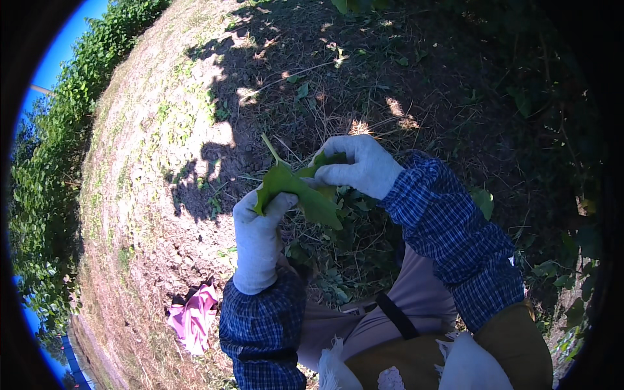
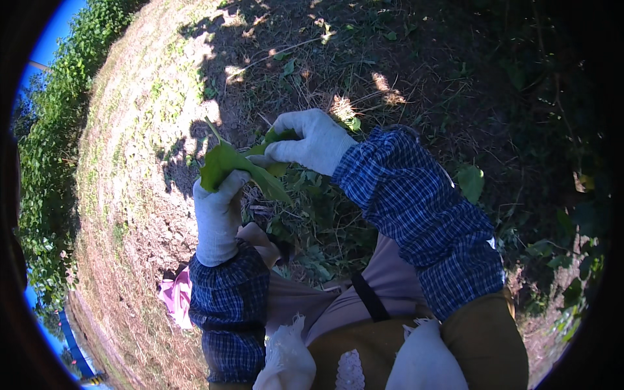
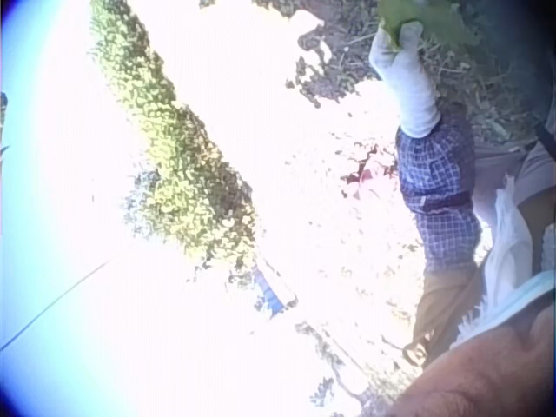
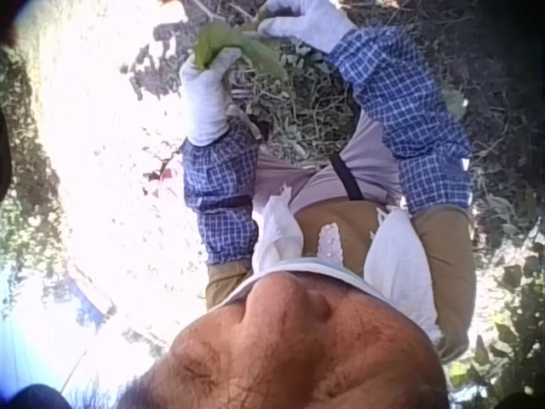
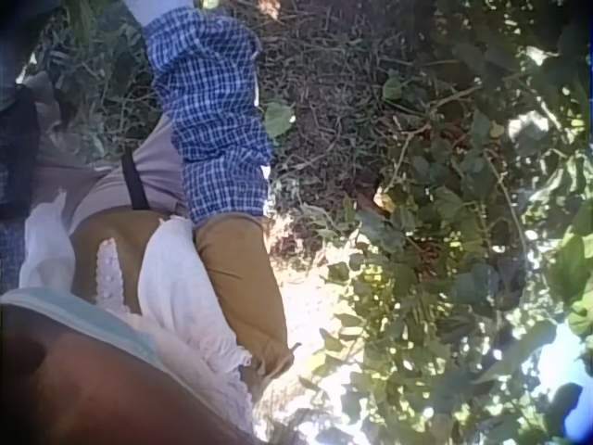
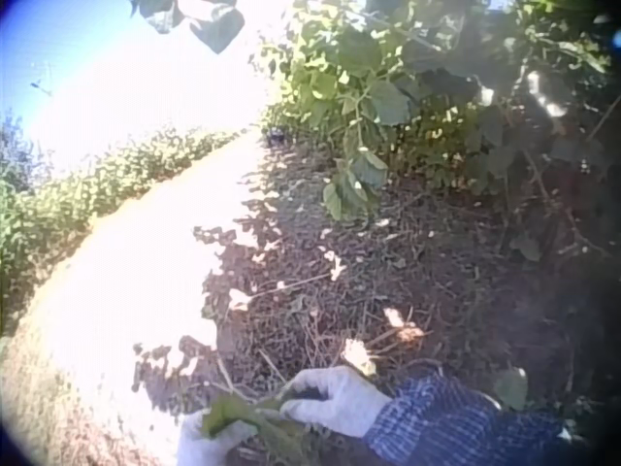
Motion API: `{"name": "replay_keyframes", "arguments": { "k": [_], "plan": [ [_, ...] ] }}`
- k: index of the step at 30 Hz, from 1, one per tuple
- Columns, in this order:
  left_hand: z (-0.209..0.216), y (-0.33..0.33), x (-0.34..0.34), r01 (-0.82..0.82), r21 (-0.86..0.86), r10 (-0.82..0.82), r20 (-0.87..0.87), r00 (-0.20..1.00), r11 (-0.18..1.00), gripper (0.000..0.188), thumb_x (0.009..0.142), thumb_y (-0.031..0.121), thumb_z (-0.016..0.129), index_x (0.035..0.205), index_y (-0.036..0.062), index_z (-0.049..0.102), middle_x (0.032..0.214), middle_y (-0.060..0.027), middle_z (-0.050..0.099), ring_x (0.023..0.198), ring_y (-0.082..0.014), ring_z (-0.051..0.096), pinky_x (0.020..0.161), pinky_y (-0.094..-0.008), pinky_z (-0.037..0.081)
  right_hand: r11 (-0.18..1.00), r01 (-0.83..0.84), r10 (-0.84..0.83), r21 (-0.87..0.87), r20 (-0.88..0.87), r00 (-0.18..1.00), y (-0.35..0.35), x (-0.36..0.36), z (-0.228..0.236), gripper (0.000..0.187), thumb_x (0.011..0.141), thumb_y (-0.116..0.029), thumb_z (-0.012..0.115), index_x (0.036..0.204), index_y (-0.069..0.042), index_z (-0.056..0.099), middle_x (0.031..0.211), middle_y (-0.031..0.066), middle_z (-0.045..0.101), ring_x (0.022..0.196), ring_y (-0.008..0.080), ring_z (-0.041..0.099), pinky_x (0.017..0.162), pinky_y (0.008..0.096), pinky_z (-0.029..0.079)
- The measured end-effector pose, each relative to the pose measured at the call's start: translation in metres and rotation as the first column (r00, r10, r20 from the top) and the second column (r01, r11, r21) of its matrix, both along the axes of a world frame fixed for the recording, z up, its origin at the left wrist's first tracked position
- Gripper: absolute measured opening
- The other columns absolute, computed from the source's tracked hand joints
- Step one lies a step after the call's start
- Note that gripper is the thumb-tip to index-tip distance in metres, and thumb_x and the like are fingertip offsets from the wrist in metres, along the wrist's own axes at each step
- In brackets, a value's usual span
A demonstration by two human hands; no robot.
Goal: The person sits on the ground and handles green leaves with gloved hands, separating and arranging them. The person continues to pick up and sort leaves throughout the clip.
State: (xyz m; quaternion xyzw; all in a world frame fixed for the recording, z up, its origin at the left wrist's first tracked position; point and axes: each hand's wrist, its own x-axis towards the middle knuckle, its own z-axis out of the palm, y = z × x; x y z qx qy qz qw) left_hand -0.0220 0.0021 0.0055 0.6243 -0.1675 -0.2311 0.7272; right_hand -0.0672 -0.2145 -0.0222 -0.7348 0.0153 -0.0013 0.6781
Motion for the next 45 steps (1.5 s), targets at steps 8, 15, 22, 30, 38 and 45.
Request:
{"name": "replay_keyframes", "arguments": {
  "k": [8,15,22,30,38,45],
  "plan": [
    [-0.006,0.0,-0.001,-0.011,0.104,0.002,0.087,0.996,0.994,0.019,0.09,-0.001,0.066,0.108,-0.0014,0.073,0.098,-0.0056,0.074,0.09,-0.0114,0.067,0.085,-0.0265,0.052,1.0,-0.008,0.008,-0.005,-0.001,1.0,0.007,-0.001,-0.001,0.015,0.091,-0.007,0.07,0.105,-0.002,0.071,0.092,0.0046,0.073,0.087,0.0114,0.07,0.083,0.0279,0.058],
    [-0.01,-0.004,-0.005,-0.06,-0.018,0.059,-0.035,0.998,0.998,0.023,0.09,0.001,0.067,0.112,-0.0063,0.065,0.107,-0.0143,0.072,0.101,-0.022,0.068,0.095,-0.036,0.053,0.988,0.088,-0.1,0.13,0.082,0.992,0.011,-0.001,0.0,0.011,0.092,-0.002,0.067,0.102,-0.003,0.073,0.094,0.0057,0.074,0.086,0.0117,0.07,0.083,0.0284,0.059],
    [-0.01,-0.01,-0.006,-0.027,-0.087,0.026,-0.01,1.0,0.996,0.028,0.091,0.001,0.063,0.118,-0.0075,0.061,0.115,-0.0204,0.07,0.106,-0.0274,0.068,0.099,-0.0407,0.053,0.966,0.142,-0.156,0.217,0.05,0.986,0.01,0.0,0.005,0.011,0.093,-0.001,0.065,0.102,-0.003,0.072,0.094,0.007,0.074,0.084,0.0136,0.07,0.081,0.0304,0.06],
    [-0.007,-0.005,-0.001,-0.067,-0.18,0.077,0.048,0.996,0.981,0.017,0.094,0.001,0.063,0.108,-0.0068,0.069,0.111,-0.0185,0.073,0.102,-0.0237,0.07,0.093,-0.0366,0.054,0.863,0.281,-0.317,0.419,0.018,0.948,-0.008,0.001,0.01,0.009,0.093,-0.004,0.063,0.1,0.001,0.068,0.097,0.0126,0.072,0.082,0.0167,0.068,0.079,0.0344,0.059],
    [-0.012,-0.007,-0.001,-0.08,-0.145,0.088,0.05,0.995,0.986,0.018,0.092,-0.003,0.063,0.108,-0.0058,0.07,0.11,-0.0159,0.074,0.099,-0.0217,0.07,0.092,-0.0346,0.054,0.986,0.054,-0.057,0.156,0.016,0.998,0.003,0.0,0.001,0.022,0.093,-0.015,0.07,0.111,-0.001,0.071,0.096,0.0052,0.072,0.085,0.0112,0.068,0.079,0.0266,0.056],
    [-0.005,-0.003,-0.001,-0.059,-0.001,0.059,0.088,0.994,0.998,0.031,0.09,0.003,0.065,0.119,-0.0075,0.063,0.114,-0.0174,0.072,0.105,-0.0237,0.069,0.098,-0.0354,0.051,0.995,0.095,-0.094,-0.023,0.036,0.995,0.001,0.0,0.003,0.017,0.091,-0.01,0.071,0.105,-0.001,0.071,0.092,0.0051,0.073,0.084,0.0106,0.069,0.077,0.0266,0.057]
  ]
}}
